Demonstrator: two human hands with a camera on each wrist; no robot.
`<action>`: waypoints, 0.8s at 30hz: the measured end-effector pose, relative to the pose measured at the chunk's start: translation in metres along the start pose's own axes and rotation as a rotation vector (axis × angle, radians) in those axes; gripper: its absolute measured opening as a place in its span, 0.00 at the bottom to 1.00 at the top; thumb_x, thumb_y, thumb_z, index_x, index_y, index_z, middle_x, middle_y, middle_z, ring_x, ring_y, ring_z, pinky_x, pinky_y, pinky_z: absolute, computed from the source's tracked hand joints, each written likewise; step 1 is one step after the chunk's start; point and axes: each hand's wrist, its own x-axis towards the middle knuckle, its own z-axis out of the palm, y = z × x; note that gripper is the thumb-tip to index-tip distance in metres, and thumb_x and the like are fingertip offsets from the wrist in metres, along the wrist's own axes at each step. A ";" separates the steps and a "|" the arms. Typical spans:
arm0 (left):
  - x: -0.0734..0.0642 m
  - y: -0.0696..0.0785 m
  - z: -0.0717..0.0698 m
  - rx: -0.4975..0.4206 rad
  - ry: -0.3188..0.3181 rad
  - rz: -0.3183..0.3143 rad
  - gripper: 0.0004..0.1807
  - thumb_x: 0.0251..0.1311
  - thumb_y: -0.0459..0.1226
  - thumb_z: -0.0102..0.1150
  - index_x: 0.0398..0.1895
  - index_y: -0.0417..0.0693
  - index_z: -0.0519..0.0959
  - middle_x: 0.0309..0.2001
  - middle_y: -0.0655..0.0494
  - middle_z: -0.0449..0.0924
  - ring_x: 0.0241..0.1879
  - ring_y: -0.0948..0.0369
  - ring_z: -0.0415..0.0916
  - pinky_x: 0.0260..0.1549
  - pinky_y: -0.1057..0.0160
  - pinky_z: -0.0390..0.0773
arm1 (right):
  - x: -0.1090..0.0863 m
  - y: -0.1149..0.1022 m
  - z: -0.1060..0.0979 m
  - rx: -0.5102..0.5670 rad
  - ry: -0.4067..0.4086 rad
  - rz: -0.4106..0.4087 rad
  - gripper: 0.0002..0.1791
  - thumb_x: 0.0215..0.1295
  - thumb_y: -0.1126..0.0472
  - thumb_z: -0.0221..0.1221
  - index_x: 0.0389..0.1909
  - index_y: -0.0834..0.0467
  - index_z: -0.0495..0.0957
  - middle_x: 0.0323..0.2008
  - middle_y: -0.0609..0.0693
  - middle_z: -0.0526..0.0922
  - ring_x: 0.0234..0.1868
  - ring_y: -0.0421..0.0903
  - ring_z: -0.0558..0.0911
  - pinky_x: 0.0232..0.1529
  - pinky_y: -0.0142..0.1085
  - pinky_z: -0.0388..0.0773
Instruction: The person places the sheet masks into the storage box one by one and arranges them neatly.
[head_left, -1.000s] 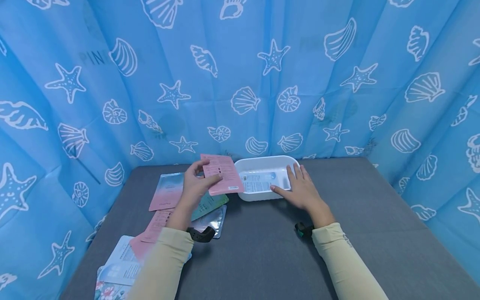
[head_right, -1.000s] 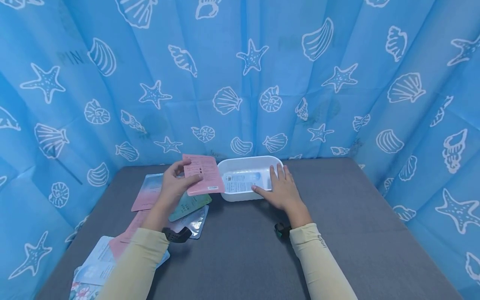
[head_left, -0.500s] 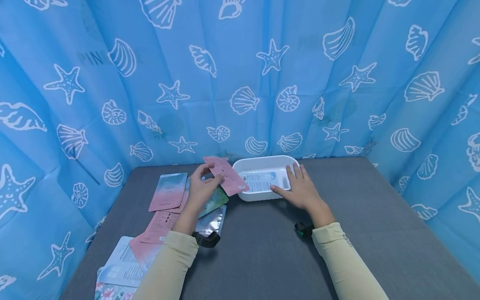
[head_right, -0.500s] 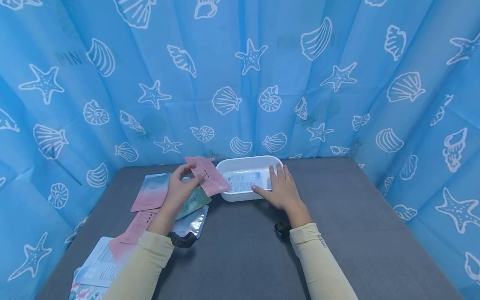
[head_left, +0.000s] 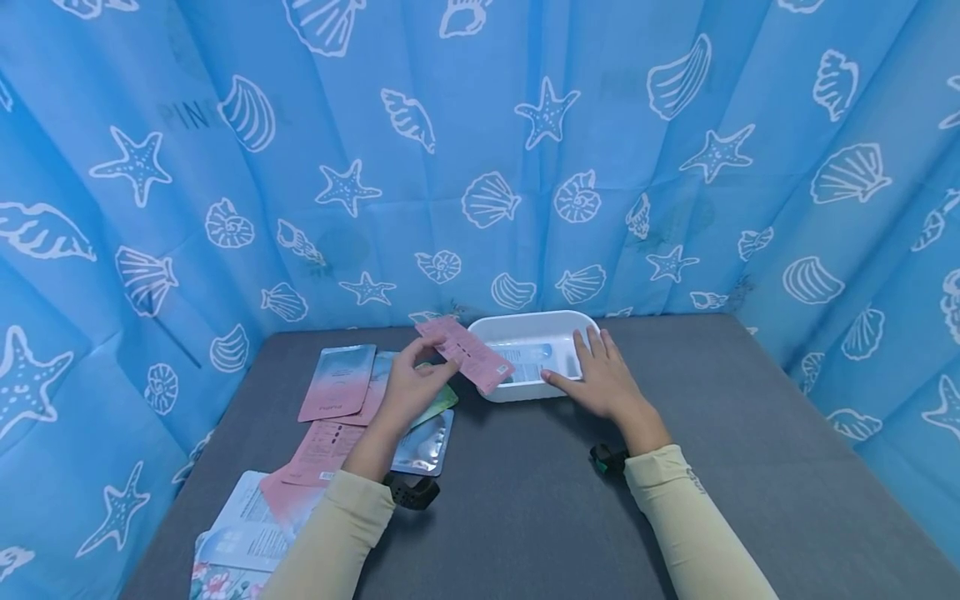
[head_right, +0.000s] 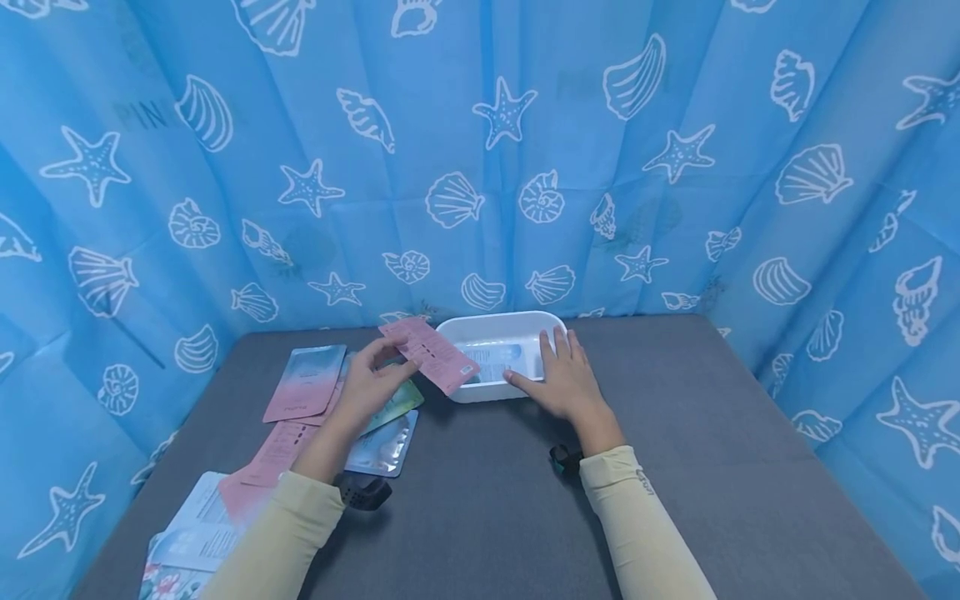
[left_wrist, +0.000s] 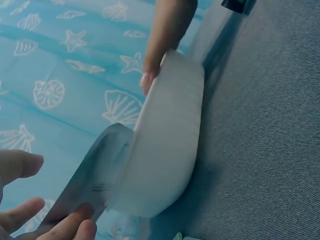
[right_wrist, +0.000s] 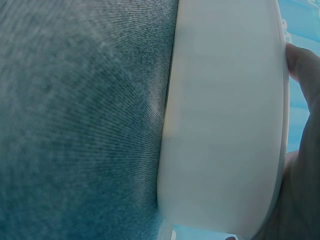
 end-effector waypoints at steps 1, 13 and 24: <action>-0.001 0.000 0.000 0.001 -0.020 0.003 0.29 0.72 0.38 0.66 0.74 0.44 0.72 0.71 0.43 0.75 0.59 0.46 0.85 0.57 0.51 0.86 | 0.000 0.000 0.000 0.000 -0.001 -0.001 0.61 0.71 0.23 0.50 0.85 0.65 0.44 0.86 0.67 0.39 0.86 0.70 0.36 0.82 0.67 0.41; -0.006 0.004 0.006 0.180 -0.238 0.048 0.33 0.72 0.42 0.67 0.77 0.44 0.69 0.71 0.45 0.76 0.58 0.49 0.86 0.54 0.50 0.87 | 0.001 0.000 0.000 -0.002 -0.005 0.006 0.61 0.71 0.24 0.50 0.85 0.64 0.44 0.86 0.67 0.39 0.86 0.70 0.38 0.82 0.68 0.42; -0.007 0.002 0.005 0.261 -0.211 0.048 0.35 0.72 0.44 0.67 0.79 0.45 0.70 0.73 0.46 0.76 0.59 0.51 0.86 0.56 0.48 0.87 | 0.000 -0.003 -0.002 0.004 -0.009 0.013 0.61 0.71 0.24 0.50 0.86 0.64 0.44 0.86 0.67 0.39 0.86 0.70 0.36 0.82 0.68 0.41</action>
